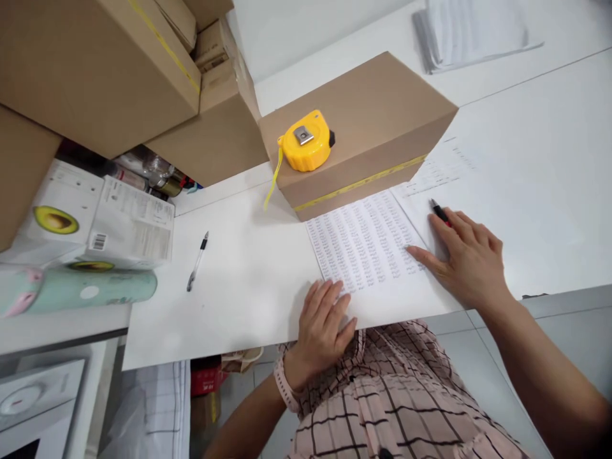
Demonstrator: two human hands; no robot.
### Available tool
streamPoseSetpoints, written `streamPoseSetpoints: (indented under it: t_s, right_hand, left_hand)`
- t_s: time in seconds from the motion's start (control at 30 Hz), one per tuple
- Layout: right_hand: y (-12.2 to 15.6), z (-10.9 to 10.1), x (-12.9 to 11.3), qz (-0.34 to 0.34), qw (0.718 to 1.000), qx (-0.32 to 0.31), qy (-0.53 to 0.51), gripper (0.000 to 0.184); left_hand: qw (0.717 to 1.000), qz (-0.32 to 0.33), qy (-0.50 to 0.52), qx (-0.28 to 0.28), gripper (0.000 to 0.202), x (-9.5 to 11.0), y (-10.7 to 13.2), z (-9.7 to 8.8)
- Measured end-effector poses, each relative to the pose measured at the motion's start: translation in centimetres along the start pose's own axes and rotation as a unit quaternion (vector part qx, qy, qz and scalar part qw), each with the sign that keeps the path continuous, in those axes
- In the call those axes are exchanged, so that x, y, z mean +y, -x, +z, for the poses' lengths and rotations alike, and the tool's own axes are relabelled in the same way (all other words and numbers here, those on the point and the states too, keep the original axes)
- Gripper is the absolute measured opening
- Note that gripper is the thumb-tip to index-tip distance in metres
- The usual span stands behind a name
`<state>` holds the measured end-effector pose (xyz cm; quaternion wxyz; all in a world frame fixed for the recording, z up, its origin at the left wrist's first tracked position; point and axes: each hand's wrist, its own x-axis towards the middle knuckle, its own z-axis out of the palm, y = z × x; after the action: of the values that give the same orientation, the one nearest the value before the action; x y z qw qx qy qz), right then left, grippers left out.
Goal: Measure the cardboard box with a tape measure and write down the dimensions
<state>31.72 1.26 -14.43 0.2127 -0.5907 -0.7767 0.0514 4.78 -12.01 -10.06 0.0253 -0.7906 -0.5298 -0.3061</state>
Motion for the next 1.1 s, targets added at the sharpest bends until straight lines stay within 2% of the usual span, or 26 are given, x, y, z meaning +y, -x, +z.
streamPoseSetpoints:
  t_s: [0.07, 0.17, 0.23, 0.3, 0.4, 0.43, 0.47, 0.5, 0.57, 0.6, 0.63, 0.67, 0.7, 0.73, 0.8, 0.9, 0.97, 1.03, 1.1]
  right_hand:
    - [0.1, 0.0, 0.7, -0.004, 1.0, 0.019, -0.023, 0.059]
    - [0.2, 0.1, 1.6, -0.009, 0.995, 0.077, -0.059, 0.039]
    - [0.3, -0.1, 1.4, 0.0, 0.993, 0.096, -0.073, 0.027]
    - [0.5, -0.8, 0.4, 0.027, 0.991, 0.105, -0.081, 0.025]
    - [1.4, -3.0, -2.6, 0.126, 0.967, 0.135, -0.175, 0.022]
    - [1.8, -3.7, -3.8, 0.171, 0.942, 0.131, -0.256, 0.019]
    - [2.2, -4.5, -5.0, 0.215, 0.898, 0.105, -0.368, 0.014]
    - [2.6, -5.1, -6.2, 0.232, 0.85, 0.032, -0.471, 0.011]
    - [3.5, -5.6, -8.3, 0.209, 0.742, -0.132, -0.623, 0.012]
    - [3.8, -5.6, -9.3, 0.176, 0.698, -0.202, -0.664, 0.014]
    - [4.2, -5.3, -10.1, 0.142, 0.668, -0.246, -0.688, 0.017]
    - [4.6, -4.8, -10.9, 0.115, 0.653, -0.267, -0.699, 0.021]
    - [5.0, -4.2, -11.7, 0.096, 0.653, -0.272, -0.7, 0.023]
    - [5.4, -3.5, -12.3, 0.085, 0.667, -0.262, -0.693, 0.021]
    - [6.3, -1.9, -13.4, 0.094, 0.723, -0.211, -0.651, 0.011]
    - [7.3, -0.1, -14.2, 0.1, 0.809, -0.137, -0.563, 0.018]
    - [7.5, 0.5, -14.2, 0.07, 0.841, -0.141, -0.517, 0.011]
    - [7.4, 0.6, -14.1, 0.026, 0.865, -0.152, -0.478, 0.02]
    - [7.2, 0.5, -14.0, 0.001, 0.886, -0.142, -0.442, 0.011]
  left_hand:
    - [1.0, -0.011, -0.019, -0.017, 0.035, 1.5, 3.4, 0.3]
    - [0.998, -0.017, -0.055, -0.036, 0.038, 2.2, 6.0, 0.2]
    - [0.997, -0.012, -0.071, -0.034, 0.037, 2.2, 6.6, 0.2]
    - [0.997, -0.008, -0.081, -0.017, 0.034, 2.1, 6.8, 0.5]
    - [0.996, -0.009, -0.091, 0.008, 0.032, 2.0, 6.8, 1.1]
    - [0.995, -0.009, -0.094, 0.013, 0.031, 2.0, 6.8, 1.2]
    - [0.995, -0.01, -0.097, 0.014, 0.031, 2.1, 6.8, 1.3]
    - [0.995, -0.013, -0.1, 0.01, 0.031, 2.1, 6.8, 1.4]
    - [0.995, -0.019, -0.102, 0.005, 0.029, 2.2, 6.9, 1.4]
    - [0.995, -0.022, -0.101, 0.005, 0.029, 2.2, 7.0, 1.4]
    - [0.995, -0.024, -0.098, 0.006, 0.029, 2.3, 7.1, 1.4]
    - [0.995, -0.026, -0.095, 0.006, 0.029, 2.3, 7.1, 1.4]
    - [0.996, -0.028, -0.09, 0.006, 0.029, 2.3, 7.2, 1.4]
    - [0.996, -0.029, -0.086, 0.006, 0.03, 2.3, 7.2, 1.4]
    - [0.996, -0.032, -0.082, 0.006, 0.031, 2.3, 7.3, 1.4]
    - [0.996, -0.029, -0.084, 0.009, 0.032, 2.3, 7.2, 1.3]
    - [0.996, -0.029, -0.084, 0.011, 0.033, 2.2, 7.2, 1.3]
    - [0.996, -0.029, -0.086, 0.02, 0.033, 2.2, 7.1, 1.3]
    - [0.995, -0.03, -0.09, 0.024, 0.032, 2.2, 7.1, 1.4]
